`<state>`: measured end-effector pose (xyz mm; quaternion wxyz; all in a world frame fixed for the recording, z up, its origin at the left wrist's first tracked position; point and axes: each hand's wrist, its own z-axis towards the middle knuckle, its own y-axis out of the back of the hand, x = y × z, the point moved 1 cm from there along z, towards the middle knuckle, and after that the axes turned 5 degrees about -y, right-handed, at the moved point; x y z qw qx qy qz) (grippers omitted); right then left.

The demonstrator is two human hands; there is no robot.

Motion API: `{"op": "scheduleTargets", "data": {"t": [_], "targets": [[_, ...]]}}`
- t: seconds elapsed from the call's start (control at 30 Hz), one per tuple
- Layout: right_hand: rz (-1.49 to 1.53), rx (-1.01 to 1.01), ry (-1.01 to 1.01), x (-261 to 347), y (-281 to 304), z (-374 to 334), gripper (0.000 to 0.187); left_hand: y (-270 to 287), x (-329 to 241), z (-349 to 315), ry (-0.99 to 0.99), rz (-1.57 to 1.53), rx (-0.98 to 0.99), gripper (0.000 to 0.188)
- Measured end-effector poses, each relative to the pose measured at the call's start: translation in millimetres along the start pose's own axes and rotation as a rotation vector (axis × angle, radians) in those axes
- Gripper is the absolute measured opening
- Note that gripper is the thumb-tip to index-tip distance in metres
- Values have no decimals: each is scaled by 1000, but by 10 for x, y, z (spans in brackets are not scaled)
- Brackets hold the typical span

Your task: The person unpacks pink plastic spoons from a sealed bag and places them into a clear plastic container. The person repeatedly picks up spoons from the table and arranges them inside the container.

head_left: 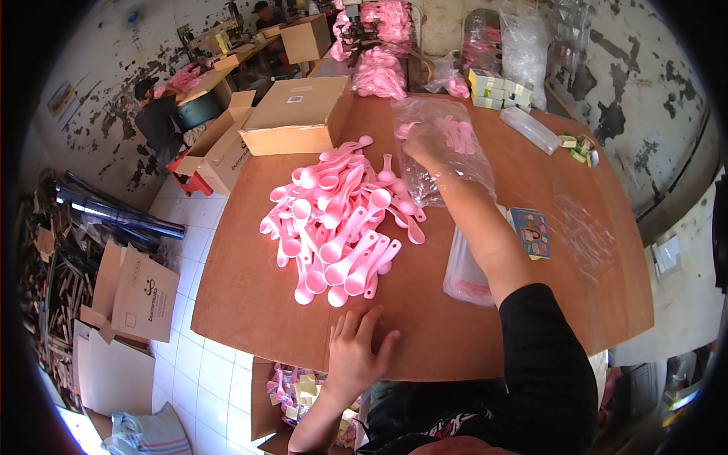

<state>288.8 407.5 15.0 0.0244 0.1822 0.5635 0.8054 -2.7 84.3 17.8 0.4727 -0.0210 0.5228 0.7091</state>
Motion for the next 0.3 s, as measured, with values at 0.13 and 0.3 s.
{"op": "scheduleTargets", "data": {"t": [0.13,0.3], "targets": [[194,-186,128,-491,-289,153,28,-96,-74,53,-76,20,-24,44],[235,-58,-24,-465,-15,-304,14,-106,-93,-35,-50,13,-30,44]]}}
